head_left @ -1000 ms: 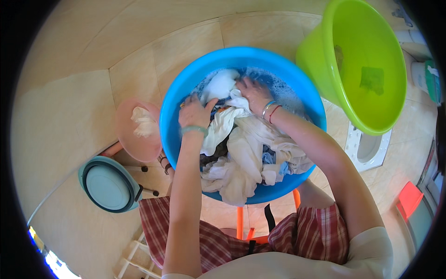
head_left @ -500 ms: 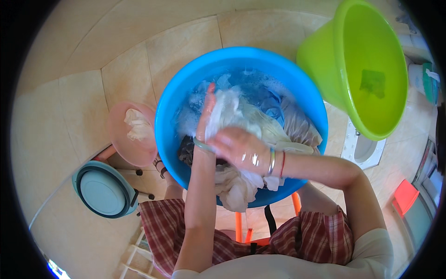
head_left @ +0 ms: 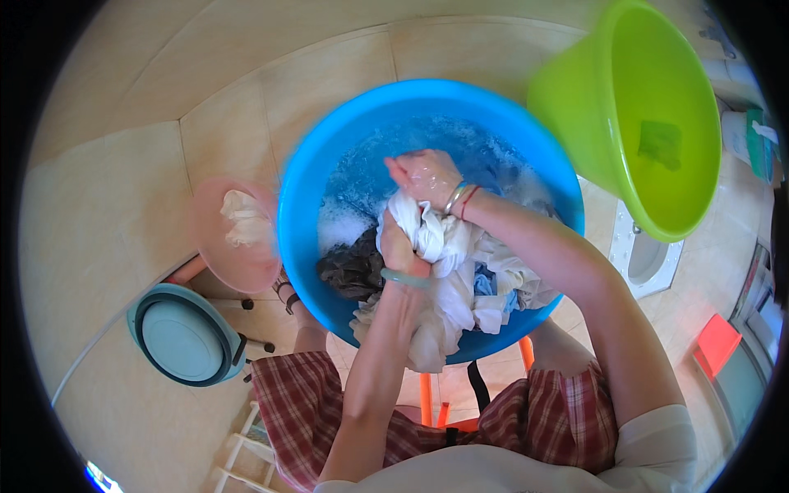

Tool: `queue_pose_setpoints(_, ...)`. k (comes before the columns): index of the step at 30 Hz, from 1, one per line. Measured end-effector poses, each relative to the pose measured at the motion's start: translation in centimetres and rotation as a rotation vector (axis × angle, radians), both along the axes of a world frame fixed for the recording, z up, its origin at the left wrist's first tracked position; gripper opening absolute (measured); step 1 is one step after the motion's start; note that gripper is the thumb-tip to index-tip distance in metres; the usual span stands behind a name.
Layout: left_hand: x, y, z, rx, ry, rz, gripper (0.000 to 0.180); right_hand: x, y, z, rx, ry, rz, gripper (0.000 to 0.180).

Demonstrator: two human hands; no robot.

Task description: The person sits on a small stool and hand-washes a pile of clothes in a blue basin filled with soapy water. They repeatedly submerge, agitate, and wring out various garments, including white and blue items, using both hands to scrub the fabric.

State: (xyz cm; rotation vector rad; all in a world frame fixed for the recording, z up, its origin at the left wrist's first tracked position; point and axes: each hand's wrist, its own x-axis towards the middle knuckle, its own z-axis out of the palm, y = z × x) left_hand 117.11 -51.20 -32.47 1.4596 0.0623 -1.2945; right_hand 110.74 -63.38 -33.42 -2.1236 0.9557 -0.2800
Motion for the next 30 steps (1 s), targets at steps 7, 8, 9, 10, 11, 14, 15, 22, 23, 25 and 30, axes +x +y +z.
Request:
queue_pose_setpoints(7, 6.0, -1.4, -1.4, -0.158, 0.306, 0.185, 0.04, -5.3, -0.7, -3.9, -0.024, -0.082, -0.056, 0.028)
queue_pose_setpoints(8, 5.4, -1.4, -2.0, -0.25, 0.161, 0.169, 0.035, -5.2, -0.2, -3.8, 0.024, 0.015, 0.04, 0.029)
queue_pose_setpoints(9, 5.4, -1.5, -2.5, -0.186, 0.133, 0.181, 0.037, -4.9, 0.1, -3.8, 0.072, 0.111, 0.137, 0.03)
queue_pose_setpoints(10, 5.0, -1.7, -2.7, -0.116, 0.116, 0.178, 0.041, -4.9, -0.3, -4.0, 0.118, 0.186, 0.1, 0.031)
queue_pose_setpoints(11, 5.0, -2.5, -2.5, -0.067, 0.088, 0.173, 0.045, -4.1, -1.4, -4.2, 0.181, 0.242, 0.019, 0.03)
queue_pose_setpoints(14, 3.7, -4.3, -1.9, -0.034, 0.177, 0.187, 0.047, -3.1, -2.6, -5.4, 0.171, 0.181, -0.077, 0.026)
queue_pose_setpoints(15, 3.5, -4.7, -1.0, -0.014, 0.237, 0.211, 0.046, -3.2, -1.6, -5.3, 0.202, 0.016, -0.179, 0.024)
queue_pose_setpoints(22, 4.9, -3.4, 3.4, -0.318, 0.626, 0.012, 0.047, -1.3, 6.9, 9.9, -0.154, -0.209, 0.323, 0.022)
queue_pose_setpoints(23, 5.3, -2.8, 2.4, -0.405, 0.787, 0.001, 0.046, -1.2, 7.7, 10.8, -0.22, -0.242, 0.374, 0.017)
queue_pose_setpoints(25, 5.6, -1.9, 0.6, -0.546, 1.077, -0.088, 0.043, -0.6, 8.8, 10.9, -0.294, -0.359, 0.339, 0.015)
queue_pose_setpoints(30, 1.5, -1.2, 3.7, -0.172, 0.211, -0.01, 0.033, 0.3, 7.9, 9.7, -0.33, -0.285, 0.132, 0.015)
